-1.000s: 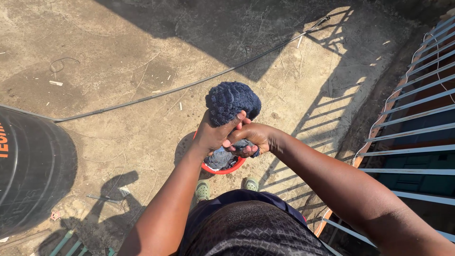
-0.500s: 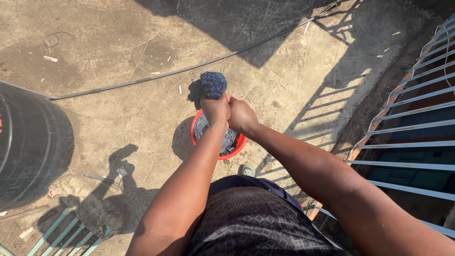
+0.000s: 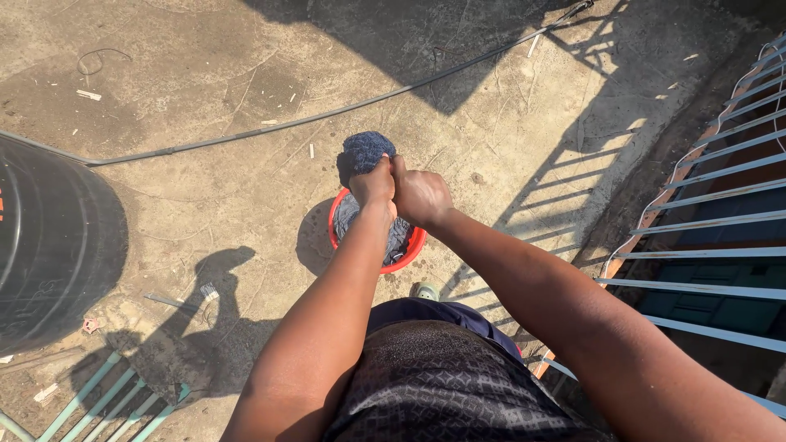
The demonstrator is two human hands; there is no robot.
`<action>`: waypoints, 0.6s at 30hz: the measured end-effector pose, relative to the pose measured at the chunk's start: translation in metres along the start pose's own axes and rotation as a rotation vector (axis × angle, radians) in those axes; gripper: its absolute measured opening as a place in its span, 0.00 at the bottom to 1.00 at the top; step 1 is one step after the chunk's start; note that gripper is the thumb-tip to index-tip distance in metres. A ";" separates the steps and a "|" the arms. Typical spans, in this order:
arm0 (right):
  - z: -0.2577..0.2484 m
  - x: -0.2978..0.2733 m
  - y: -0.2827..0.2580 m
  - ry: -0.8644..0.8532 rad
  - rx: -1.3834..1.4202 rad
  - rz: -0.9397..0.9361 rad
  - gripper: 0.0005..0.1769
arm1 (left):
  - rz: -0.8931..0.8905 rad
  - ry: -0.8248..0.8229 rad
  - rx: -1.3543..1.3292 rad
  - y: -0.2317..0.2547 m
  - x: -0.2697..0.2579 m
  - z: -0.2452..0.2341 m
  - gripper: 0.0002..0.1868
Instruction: Hanging wet laundry on a clothesline using clothespins.
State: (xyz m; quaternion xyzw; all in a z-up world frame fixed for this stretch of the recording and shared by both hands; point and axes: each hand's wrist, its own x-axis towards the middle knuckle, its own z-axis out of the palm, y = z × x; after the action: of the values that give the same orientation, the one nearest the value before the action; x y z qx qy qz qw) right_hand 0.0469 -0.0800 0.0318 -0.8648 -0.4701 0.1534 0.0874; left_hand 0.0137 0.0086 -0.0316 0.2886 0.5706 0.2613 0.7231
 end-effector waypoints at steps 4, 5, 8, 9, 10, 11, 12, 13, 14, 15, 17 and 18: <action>-0.041 -0.006 -0.002 -0.102 0.191 0.041 0.45 | 0.129 -0.256 0.048 0.034 -0.028 -0.019 0.15; -0.045 -0.004 0.007 -0.167 0.329 -0.013 0.55 | 0.131 -0.313 0.152 0.050 -0.044 -0.022 0.16; -0.063 -0.005 0.041 -0.330 0.674 -0.079 0.61 | 0.168 -0.364 0.351 0.078 -0.073 -0.046 0.18; -0.073 -0.001 0.053 -0.417 0.883 -0.061 0.58 | 0.192 -0.383 0.460 0.088 -0.078 -0.053 0.20; -0.081 0.003 0.049 -0.436 0.870 -0.088 0.58 | 0.202 -0.357 0.440 0.097 -0.087 -0.060 0.20; -0.088 0.005 0.044 -0.149 0.629 -0.135 0.62 | 0.327 -0.451 0.547 0.106 -0.097 -0.068 0.22; -0.095 0.007 0.040 0.134 0.387 -0.186 0.68 | 0.448 -0.542 0.655 0.114 -0.107 -0.076 0.25; -0.089 0.013 0.036 0.119 0.381 -0.215 0.68 | 0.452 -0.515 0.637 0.122 -0.120 -0.081 0.25; -0.084 0.019 0.029 0.086 0.420 -0.409 0.71 | 0.444 -0.587 0.655 0.133 -0.132 -0.086 0.26; -0.078 0.026 0.022 0.048 0.459 -0.603 0.73 | 0.437 -0.660 0.673 0.143 -0.145 -0.092 0.26; -0.050 0.039 0.017 -0.172 0.719 -0.497 0.57 | 0.402 -0.656 0.532 0.156 -0.156 -0.119 0.26; -0.037 0.048 0.013 -0.388 0.967 -0.347 0.42 | 0.362 -0.680 0.404 0.164 -0.161 -0.133 0.25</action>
State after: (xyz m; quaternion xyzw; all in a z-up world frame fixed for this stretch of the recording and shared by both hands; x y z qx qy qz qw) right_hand 0.0941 -0.0470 0.0541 -0.5917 -0.4892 0.4919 0.4107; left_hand -0.1579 0.0249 0.1704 0.5895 0.2796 0.1570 0.7414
